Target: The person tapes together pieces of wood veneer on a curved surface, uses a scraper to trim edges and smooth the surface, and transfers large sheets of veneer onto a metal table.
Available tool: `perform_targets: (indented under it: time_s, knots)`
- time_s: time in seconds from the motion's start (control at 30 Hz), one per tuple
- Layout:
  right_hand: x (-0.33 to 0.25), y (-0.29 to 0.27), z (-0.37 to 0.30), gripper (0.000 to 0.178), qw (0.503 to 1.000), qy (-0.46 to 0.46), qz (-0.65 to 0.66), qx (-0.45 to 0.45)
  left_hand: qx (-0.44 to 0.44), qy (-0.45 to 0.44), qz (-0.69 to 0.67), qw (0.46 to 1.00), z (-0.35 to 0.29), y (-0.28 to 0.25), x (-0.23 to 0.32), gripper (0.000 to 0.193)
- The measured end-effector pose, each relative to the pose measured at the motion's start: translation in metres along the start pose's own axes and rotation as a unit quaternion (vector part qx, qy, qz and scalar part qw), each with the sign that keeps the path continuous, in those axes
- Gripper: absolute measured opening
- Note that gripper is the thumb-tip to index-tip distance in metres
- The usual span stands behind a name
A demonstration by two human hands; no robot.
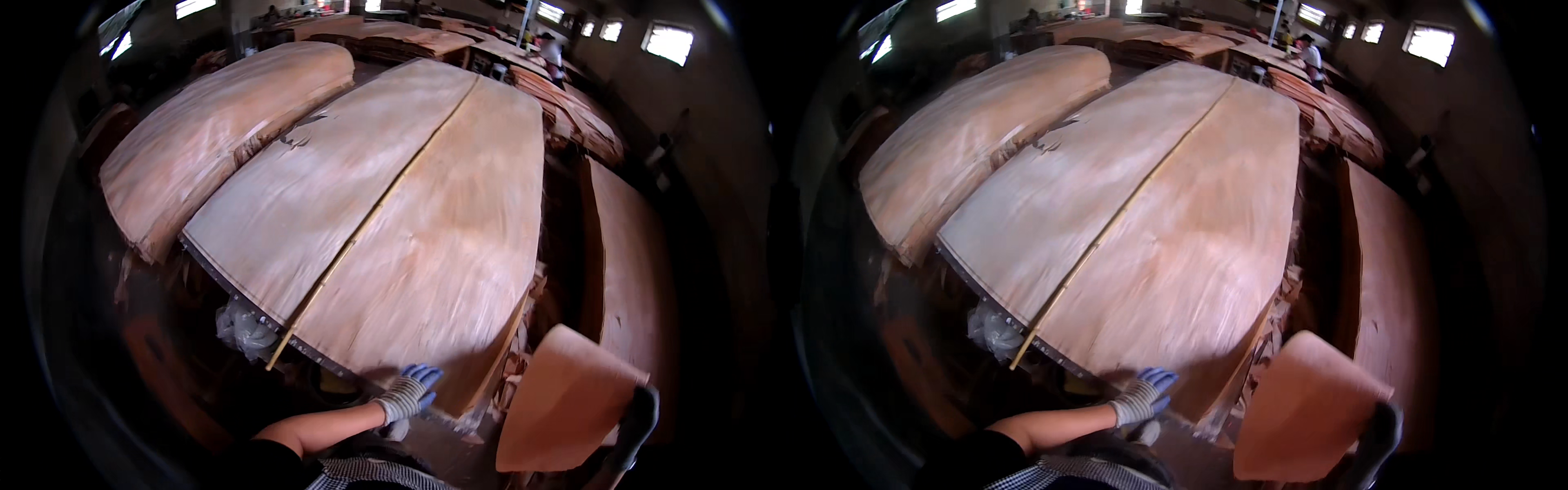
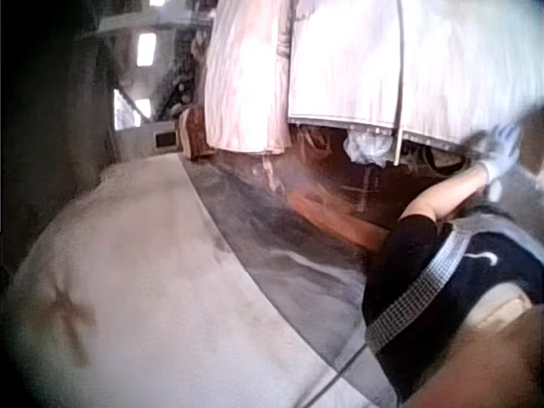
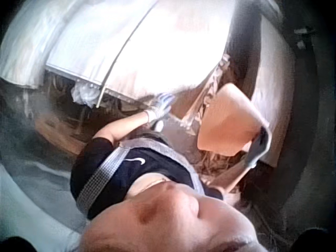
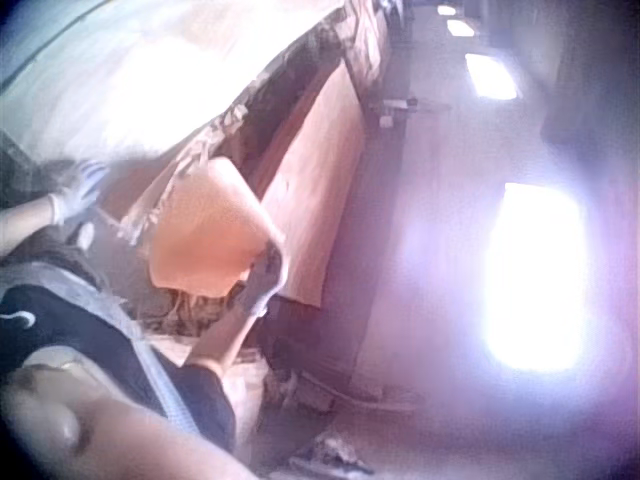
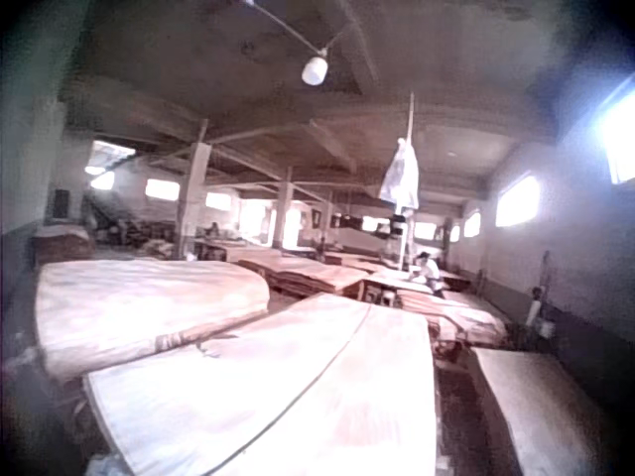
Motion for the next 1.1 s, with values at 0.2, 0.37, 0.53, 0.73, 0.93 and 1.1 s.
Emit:
perform_targets:
  time_s: [0.2,0.37,0.53,0.73,0.93,1.1]
  knots:
    - [0.010,0.006,0.000,0.018,0.985,0.158,-0.065,-0.012,0.074,0.004,0.018,0.997,-0.055,-0.024,-0.024,0.045]
    - [-0.015,-0.008,-0.109,0.016,0.979,0.179,0.032,0.098,-0.018,0.022,-0.250,0.968,-0.039,0.029,-0.045,0.051]
    - [-0.072,-0.017,-0.252,0.022,0.982,0.144,-0.043,0.111,-0.354,-0.266,-0.699,0.561,0.014,0.028,0.043,0.076]
    - [-0.203,-0.002,-0.397,0.017,0.943,0.265,-0.119,0.162,-0.467,-0.179,-0.645,0.578,0.008,0.041,0.103,0.068]
    - [-0.280,-0.031,-0.512,0.014,0.847,0.438,-0.180,0.243,-0.665,-0.289,-0.540,0.427,-0.063,0.100,0.217,0.055]
    - [-0.334,-0.045,-0.611,0.018,0.733,0.564,-0.151,0.349,-0.700,-0.207,-0.502,0.464,-0.158,0.138,0.309,0.046]
Point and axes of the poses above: each hand's wrist, its own z-axis towards the middle knuckle, its own y-axis out of the palm, x = y × z, the point moved 3 cm from there along z, towards the middle knuckle, and after that the axes turned 7 degrees about -z, right-handed, at the moved point
